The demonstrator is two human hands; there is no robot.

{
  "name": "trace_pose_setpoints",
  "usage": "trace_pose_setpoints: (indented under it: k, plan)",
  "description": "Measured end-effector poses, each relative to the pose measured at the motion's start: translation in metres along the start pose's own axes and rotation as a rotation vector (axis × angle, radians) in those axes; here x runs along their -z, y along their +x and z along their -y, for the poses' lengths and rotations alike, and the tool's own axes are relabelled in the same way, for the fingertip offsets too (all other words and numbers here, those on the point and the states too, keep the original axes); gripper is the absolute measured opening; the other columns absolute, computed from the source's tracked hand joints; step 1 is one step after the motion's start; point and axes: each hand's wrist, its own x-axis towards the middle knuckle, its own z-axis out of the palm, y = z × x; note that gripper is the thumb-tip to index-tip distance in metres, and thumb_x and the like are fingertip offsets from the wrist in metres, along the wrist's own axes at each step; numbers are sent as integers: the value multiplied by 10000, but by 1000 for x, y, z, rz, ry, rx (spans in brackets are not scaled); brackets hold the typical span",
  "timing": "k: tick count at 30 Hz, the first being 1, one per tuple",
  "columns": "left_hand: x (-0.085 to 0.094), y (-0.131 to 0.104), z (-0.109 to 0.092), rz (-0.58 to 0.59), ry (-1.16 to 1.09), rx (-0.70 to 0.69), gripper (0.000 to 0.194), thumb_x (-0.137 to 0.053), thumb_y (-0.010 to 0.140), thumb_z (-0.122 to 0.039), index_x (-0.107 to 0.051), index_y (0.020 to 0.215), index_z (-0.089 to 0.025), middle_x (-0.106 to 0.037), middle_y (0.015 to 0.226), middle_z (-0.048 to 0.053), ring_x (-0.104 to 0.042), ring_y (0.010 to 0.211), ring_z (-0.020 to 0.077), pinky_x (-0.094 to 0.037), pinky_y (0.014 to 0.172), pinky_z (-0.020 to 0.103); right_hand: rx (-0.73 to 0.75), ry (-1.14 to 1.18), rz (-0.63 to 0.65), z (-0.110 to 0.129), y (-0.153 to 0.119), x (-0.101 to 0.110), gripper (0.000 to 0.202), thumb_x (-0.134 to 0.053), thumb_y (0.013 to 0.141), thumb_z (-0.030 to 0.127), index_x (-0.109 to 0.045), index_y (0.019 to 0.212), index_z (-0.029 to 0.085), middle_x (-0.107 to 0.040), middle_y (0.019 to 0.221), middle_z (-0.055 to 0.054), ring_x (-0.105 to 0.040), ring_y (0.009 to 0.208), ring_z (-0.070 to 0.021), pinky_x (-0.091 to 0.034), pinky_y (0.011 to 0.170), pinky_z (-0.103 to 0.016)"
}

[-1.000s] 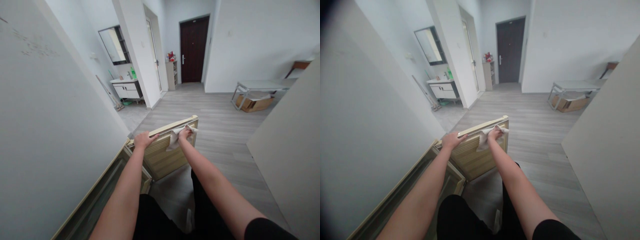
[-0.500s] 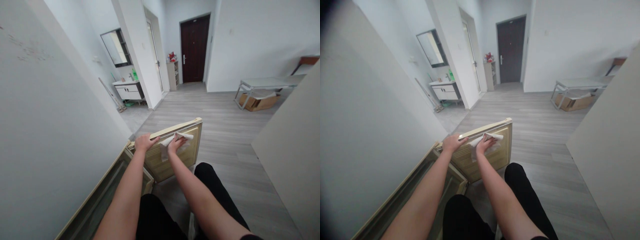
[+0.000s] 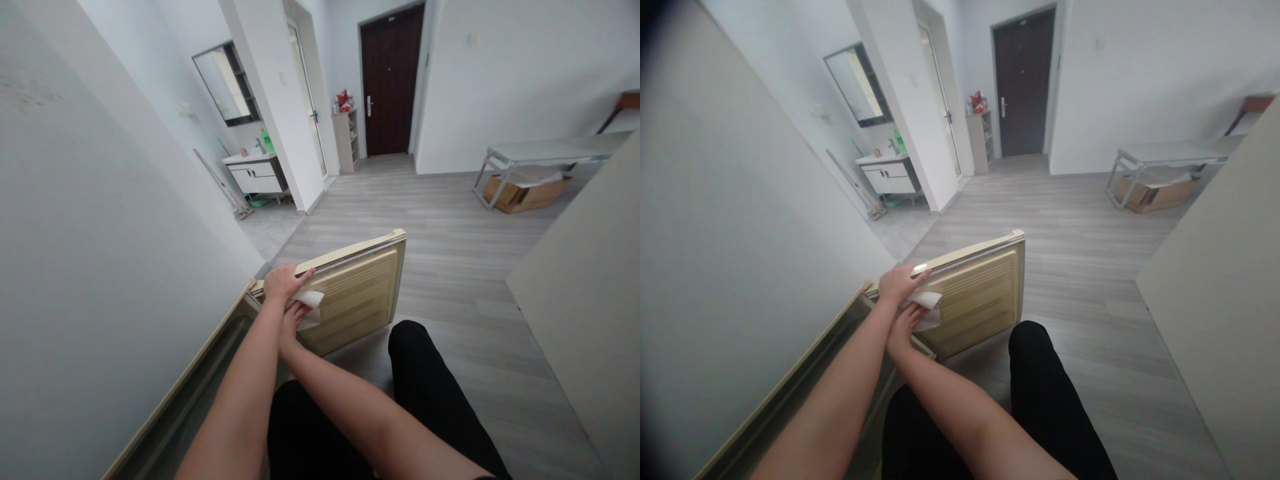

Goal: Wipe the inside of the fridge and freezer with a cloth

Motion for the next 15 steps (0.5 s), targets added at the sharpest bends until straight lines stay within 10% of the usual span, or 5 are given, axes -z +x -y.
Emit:
trace_pose_setpoints:
  k: [9,15]
  plan:
    - [-1,4,-2,-17,6,6,813,-123,945,-741,-713,1082,-199,-760,1098,179,-711,1029,373,-493,775,397,-42,-22,-333,-22,121,162,723,-285,1048,435,-278,1554,-82,-142,1653,-352,-122,1584,-354,-177,1245,-497]
    - [-1,8,-3,-16,12,26,822,-119,940,-746,-711,1093,-197,-760,1094,183,-709,1028,381,-488,753,395,-96,-16,-515,-39,191,248,642,-133,1051,332,-368,1494,-69,-402,1543,-340,-397,1472,-303,-336,1175,-433]
